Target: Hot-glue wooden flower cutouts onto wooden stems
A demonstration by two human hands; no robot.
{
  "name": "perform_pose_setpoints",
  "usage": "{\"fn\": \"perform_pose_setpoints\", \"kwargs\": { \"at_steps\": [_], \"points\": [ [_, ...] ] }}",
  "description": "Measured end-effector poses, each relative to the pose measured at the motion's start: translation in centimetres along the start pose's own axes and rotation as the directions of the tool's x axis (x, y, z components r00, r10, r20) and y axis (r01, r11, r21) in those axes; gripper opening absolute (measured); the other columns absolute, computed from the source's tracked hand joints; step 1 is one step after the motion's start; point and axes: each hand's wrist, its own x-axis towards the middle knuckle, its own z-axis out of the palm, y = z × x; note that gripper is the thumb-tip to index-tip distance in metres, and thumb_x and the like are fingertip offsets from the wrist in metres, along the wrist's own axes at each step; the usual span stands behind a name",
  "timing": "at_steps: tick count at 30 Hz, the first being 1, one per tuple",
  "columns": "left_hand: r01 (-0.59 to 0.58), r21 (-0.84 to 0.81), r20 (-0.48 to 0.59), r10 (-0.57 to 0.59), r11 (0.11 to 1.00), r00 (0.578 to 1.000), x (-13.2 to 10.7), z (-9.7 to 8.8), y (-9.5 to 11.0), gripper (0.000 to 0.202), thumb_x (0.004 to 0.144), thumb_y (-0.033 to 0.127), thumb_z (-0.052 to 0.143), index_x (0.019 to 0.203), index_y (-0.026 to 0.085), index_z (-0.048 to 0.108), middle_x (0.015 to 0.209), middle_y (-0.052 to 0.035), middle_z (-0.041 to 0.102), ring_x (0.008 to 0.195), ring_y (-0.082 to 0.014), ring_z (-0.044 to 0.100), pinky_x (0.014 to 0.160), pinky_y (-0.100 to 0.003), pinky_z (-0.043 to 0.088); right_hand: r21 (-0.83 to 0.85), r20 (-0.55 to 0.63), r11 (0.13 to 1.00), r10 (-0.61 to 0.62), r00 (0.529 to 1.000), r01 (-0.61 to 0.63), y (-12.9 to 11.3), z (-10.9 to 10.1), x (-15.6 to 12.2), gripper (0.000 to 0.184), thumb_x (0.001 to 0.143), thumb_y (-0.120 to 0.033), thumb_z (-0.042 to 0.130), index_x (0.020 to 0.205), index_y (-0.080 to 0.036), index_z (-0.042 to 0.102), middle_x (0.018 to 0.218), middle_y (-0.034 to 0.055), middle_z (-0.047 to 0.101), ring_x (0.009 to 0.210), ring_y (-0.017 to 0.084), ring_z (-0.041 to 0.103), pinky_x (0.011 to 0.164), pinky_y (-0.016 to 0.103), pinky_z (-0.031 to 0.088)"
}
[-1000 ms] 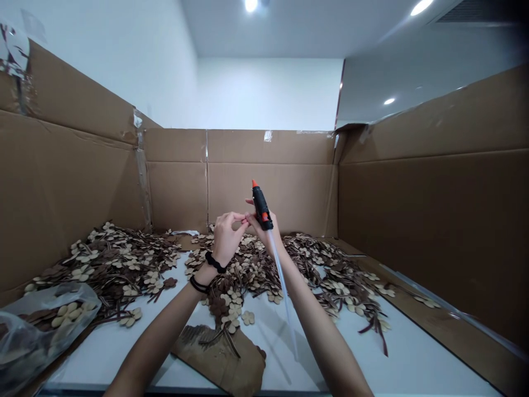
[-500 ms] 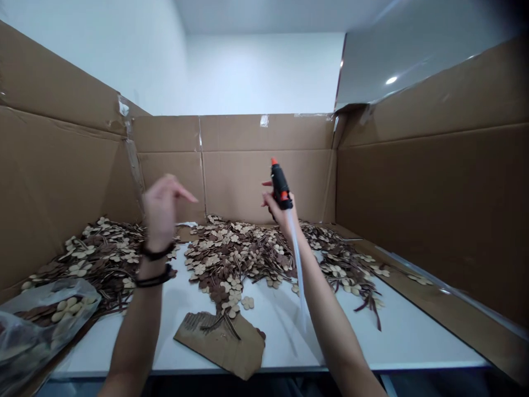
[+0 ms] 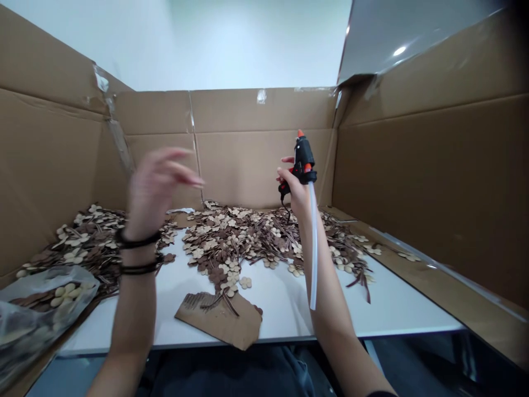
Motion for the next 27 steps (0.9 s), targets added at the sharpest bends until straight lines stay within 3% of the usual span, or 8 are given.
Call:
{"fn": "perform_pose_setpoints", "kwargs": {
  "at_steps": [1,3,6,10,14,19,23,27],
  "points": [
    [-0.024,0.054,0.196,0.013,0.998,0.981,0.0,1.2,-0.9,0.02,0.086,0.03,0.059,0.098,0.016,0.066,0.091,-0.0045,0.066,0.086,-0.0182,0.063,0.083,-0.036,0.05,-0.005,0.011,1.0,0.006,1.0,-0.005,0.1,0.2,-0.1,0.032,0.074,-0.038,0.062,0.101,-0.025,0.053,0.074,-0.0021,0.049,0.068,0.014,0.054,0.061,0.028,0.042],
    [-0.128,0.197,0.556,-0.003,0.972,0.831,-0.4,4.6,-3.8,0.017,0.079,0.024,0.064,0.094,0.021,0.068,0.088,-0.0036,0.068,0.086,-0.0207,0.063,0.085,-0.035,0.048,-0.015,0.027,1.0,0.019,0.999,-0.019,0.1,0.6,-0.3,0.034,0.073,-0.038,0.063,0.103,-0.025,0.053,0.074,-0.0022,0.05,0.07,0.015,0.055,0.062,0.028,0.041],
    [-0.289,0.397,0.699,-0.083,0.871,0.71,-1.9,10.3,-9.7,0.02,0.082,0.022,0.056,0.098,0.022,0.068,0.095,-0.0072,0.069,0.092,-0.024,0.062,0.087,-0.034,0.045,-0.019,0.046,0.998,0.059,0.997,-0.058,0.0,1.0,-0.5,0.035,0.071,-0.036,0.064,0.103,-0.024,0.054,0.074,-0.0024,0.052,0.071,0.014,0.055,0.06,0.027,0.04],
    [-0.336,0.618,0.619,-0.177,0.711,0.765,-4.5,15.4,-15.8,0.026,0.084,0.021,0.053,0.106,0.012,0.064,0.107,-0.019,0.064,0.11,-0.0318,0.053,0.096,-0.044,0.038,-0.043,0.104,0.993,0.115,0.988,-0.111,0.0,1.2,-0.5,0.036,0.07,-0.036,0.065,0.103,-0.024,0.056,0.074,-0.0016,0.056,0.07,0.014,0.053,0.058,0.026,0.039],
    [-0.203,0.681,0.524,-0.274,0.703,0.806,-5.6,17.7,-17.9,0.017,0.081,0.017,0.057,0.093,0.01,0.067,0.097,-0.0212,0.066,0.104,-0.0335,0.056,0.09,-0.046,0.041,-0.067,0.139,0.99,0.134,0.981,-0.125,0.2,1.5,-0.5,0.038,0.071,-0.041,0.065,0.104,-0.023,0.057,0.079,-0.0001,0.057,0.067,0.013,0.051,0.056,0.025,0.039],
    [-0.101,0.634,0.465,-0.273,0.767,0.842,-4.4,17.3,-17.7,0.007,0.076,0.013,0.06,0.072,0.016,0.065,0.079,-0.0115,0.067,0.088,-0.0261,0.062,0.082,-0.037,0.046,-0.139,0.061,0.986,0.104,0.993,-0.094,0.4,1.9,-0.4,0.04,0.07,-0.047,0.066,0.1,-0.022,0.055,0.076,-0.0023,0.052,0.056,0.009,0.042,0.049,0.023,0.036],
    [0.002,0.561,0.327,-0.223,0.828,0.918,-1.2,14.0,-15.7,0.01,0.085,0.022,0.053,0.082,0.016,0.06,0.092,-0.0097,0.066,0.09,-0.0214,0.063,0.079,-0.033,0.048,-0.272,0.08,0.952,0.165,0.983,-0.138,-0.1,1.6,-0.4,0.04,0.07,-0.058,0.064,0.082,-0.02,0.055,0.059,-0.0039,0.045,0.051,0.01,0.039,0.046,0.024,0.032],
    [0.333,0.047,0.2,-0.335,0.942,0.921,1.6,9.1,-11.6,0.016,0.089,0.029,0.048,0.099,0.016,0.049,0.084,-0.004,0.064,0.063,-0.0137,0.066,0.049,-0.021,0.043,-0.264,0.28,0.948,0.254,0.926,-0.181,-0.9,1.3,-1.1,0.048,0.073,-0.065,0.056,0.073,-0.018,0.059,0.057,-0.0013,0.048,0.049,0.01,0.04,0.044,0.024,0.029]
  ]
}}
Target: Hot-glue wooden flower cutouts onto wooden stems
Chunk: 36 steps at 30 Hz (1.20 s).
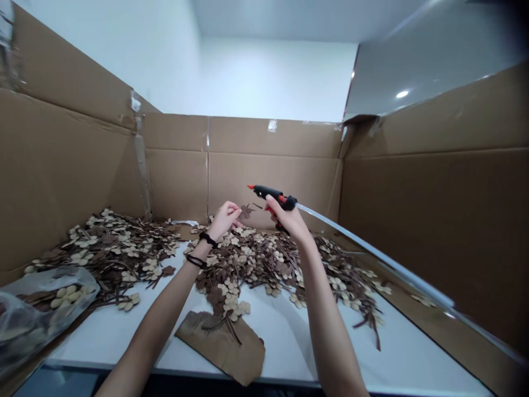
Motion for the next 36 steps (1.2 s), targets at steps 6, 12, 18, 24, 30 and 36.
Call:
{"fn": "perform_pose_setpoints", "kwargs": {
  "at_steps": [6,12,18,24,30,36],
  "points": [
    [-0.004,-0.363,-0.012,0.0,0.932,1.0,-2.9,-4.4,5.2,0.034,0.082,0.033,0.062,0.109,0.014,0.057,0.097,-0.011,0.068,0.079,-0.0198,0.069,0.046,-0.019,0.045,0.175,0.136,0.983,-0.076,0.988,0.052,0.5,1.1,-0.1,0.052,0.078,-0.065,0.051,0.07,-0.016,0.064,0.063,0.003,0.057,0.049,0.009,0.041,0.045,0.024,0.031],
    [0.045,-0.401,0.054,-0.025,0.915,0.998,-4.2,-5.2,6.9,0.031,0.081,0.038,0.063,0.098,0.013,0.065,0.109,-0.0136,0.067,0.091,-0.0235,0.068,0.042,-0.015,0.041,0.21,0.148,0.977,-0.081,0.986,0.049,0.9,1.6,0.1,0.049,0.077,-0.064,0.054,0.069,-0.016,0.063,0.067,0.0051,0.061,0.05,0.01,0.042,0.045,0.024,0.032],
    [0.046,-0.451,0.084,-0.009,0.891,0.996,-4.7,-5.4,7.4,0.036,0.079,0.042,0.065,0.099,0.012,0.063,0.11,-0.0144,0.065,0.093,-0.0251,0.068,0.043,-0.016,0.039,0.156,0.083,0.988,-0.028,0.996,0.015,1.4,1.4,0.1,0.05,0.076,-0.065,0.054,0.061,-0.017,0.058,0.055,0.0012,0.052,0.048,0.01,0.039,0.046,0.024,0.03],
    [0.048,-0.449,0.102,-0.002,0.892,0.995,-4.8,-5.3,7.4,0.037,0.079,0.043,0.065,0.099,0.013,0.063,0.107,-0.0137,0.066,0.095,-0.0253,0.067,0.044,-0.016,0.04,0.15,0.097,0.987,-0.066,0.993,0.051,1.5,1.2,0.3,0.053,0.077,-0.066,0.05,0.054,-0.018,0.055,0.055,0.0016,0.051,0.051,0.012,0.041,0.051,0.026,0.033],
    [0.058,-0.434,0.108,-0.012,0.899,0.994,-5.0,-5.2,7.8,0.036,0.08,0.041,0.065,0.101,0.012,0.063,0.105,-0.0136,0.067,0.09,-0.0233,0.068,0.044,-0.016,0.041,0.102,0.103,0.993,-0.065,0.993,0.054,1.4,0.7,0.5,0.056,0.075,-0.07,0.049,0.053,-0.019,0.052,0.053,0.0021,0.051,0.052,0.013,0.044,0.054,0.027,0.035],
    [0.05,-0.415,0.107,-0.006,0.908,0.994,-5.0,-5.1,7.9,0.035,0.08,0.042,0.064,0.099,0.013,0.064,0.105,-0.0133,0.067,0.085,-0.0215,0.069,0.045,-0.016,0.041,0.053,0.073,0.998,-0.035,0.997,0.031,0.2,0.6,0.0,0.059,0.067,-0.076,0.049,0.052,-0.02,0.049,0.05,0.0019,0.049,0.05,0.013,0.045,0.053,0.027,0.038]
  ]
}}
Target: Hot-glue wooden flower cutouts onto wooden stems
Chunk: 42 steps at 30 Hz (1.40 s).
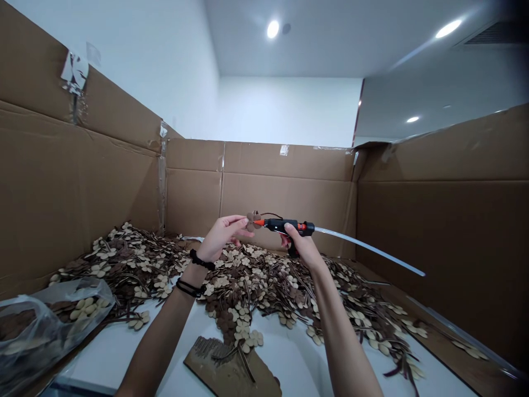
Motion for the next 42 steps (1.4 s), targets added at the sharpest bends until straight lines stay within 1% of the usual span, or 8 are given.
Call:
{"fn": "perform_pose_setpoints", "kwargs": {
  "at_steps": [11,14,17,21,26,33,38,42],
  "points": [
    [-0.009,0.057,-0.049,0.012,0.998,0.999,0.4,0.1,-0.4,0.035,0.08,0.04,0.062,0.101,0.012,0.064,0.106,-0.0133,0.066,0.079,-0.0183,0.068,0.044,-0.016,0.041,-0.083,0.022,0.996,-0.038,0.999,0.039,-0.4,-0.3,-0.1,0.053,0.076,-0.068,0.049,0.053,-0.02,0.047,0.052,0.0002,0.047,0.052,0.013,0.044,0.055,0.027,0.037],
    [-0.056,0.213,-0.16,0.091,0.976,0.983,0.7,-0.2,-0.8,0.031,0.082,0.036,0.058,0.099,0.012,0.066,0.099,-0.0121,0.068,0.082,-0.0196,0.066,0.044,-0.018,0.043,-0.199,-0.027,0.98,-0.012,1.0,0.006,-1.2,-0.8,-0.4,0.05,0.074,-0.065,0.055,0.056,-0.019,0.049,0.055,-0.0004,0.048,0.053,0.012,0.044,0.053,0.026,0.034],
    [-0.039,0.456,-0.273,0.181,0.889,0.945,1.0,-0.6,-1.4,0.028,0.084,0.034,0.053,0.096,0.013,0.067,0.085,-0.0093,0.069,0.073,-0.0193,0.065,0.042,-0.019,0.042,-0.255,-0.103,0.966,0.005,0.995,-0.031,-1.8,-1.4,-0.7,0.049,0.074,-0.065,0.056,0.06,-0.018,0.054,0.057,-0.0001,0.05,0.054,0.012,0.045,0.052,0.026,0.033],
    [-0.077,0.636,-0.123,0.2,0.768,0.972,1.0,-0.6,-2.0,0.029,0.088,0.031,0.047,0.099,0.017,0.069,0.084,-0.0065,0.07,0.067,-0.0167,0.063,0.047,-0.021,0.044,-0.193,-0.208,0.979,0.016,0.978,-0.057,-1.9,-1.1,-0.9,0.047,0.074,-0.064,0.056,0.077,-0.017,0.061,0.062,0.0012,0.054,0.058,0.015,0.051,0.054,0.026,0.037],
    [-0.236,0.694,0.098,0.236,0.68,0.967,0.8,0.7,-2.3,0.028,0.088,0.022,0.044,0.1,0.019,0.07,0.101,-0.0052,0.069,0.085,-0.0171,0.063,0.073,-0.026,0.049,-0.106,0.071,0.982,-0.149,0.986,0.156,-1.3,0.9,-0.6,0.037,0.071,-0.051,0.066,0.091,-0.02,0.059,0.09,0.0051,0.063,0.081,0.019,0.058,0.072,0.03,0.045],
    [-0.237,0.634,0.1,0.227,0.736,0.969,1.4,1.2,-3.8,0.023,0.086,0.023,0.05,0.103,0.019,0.065,0.086,-0.0035,0.069,0.077,-0.0175,0.062,0.073,-0.027,0.045,-0.08,0.102,0.993,-0.08,0.991,0.089,0.2,1.5,0.0,0.035,0.064,-0.048,0.07,0.078,-0.022,0.051,0.073,-0.0003,0.055,0.069,0.017,0.051,0.067,0.031,0.042],
    [-0.274,0.597,0.103,0.266,0.754,0.958,1.6,1.4,-4.2,0.019,0.086,0.02,0.05,0.098,0.018,0.064,0.088,-0.0038,0.068,0.08,-0.0164,0.062,0.074,-0.026,0.044,-0.099,0.153,0.992,-0.068,0.986,0.084,0.2,1.2,0.0,0.031,0.063,-0.044,0.071,0.076,-0.022,0.053,0.072,-0.0007,0.055,0.068,0.017,0.05,0.067,0.031,0.041],
    [-0.301,0.563,0.111,0.291,0.77,0.95,2.0,1.3,-4.6,0.022,0.089,0.026,0.047,0.102,0.018,0.064,0.09,-0.0039,0.068,0.082,-0.0163,0.061,0.074,-0.024,0.043,-0.111,0.117,0.99,-0.077,0.99,0.09,0.7,1.1,0.4,0.028,0.064,-0.043,0.07,0.072,-0.022,0.053,0.071,-0.0003,0.054,0.066,0.017,0.048,0.067,0.03,0.04]
  ]
}}
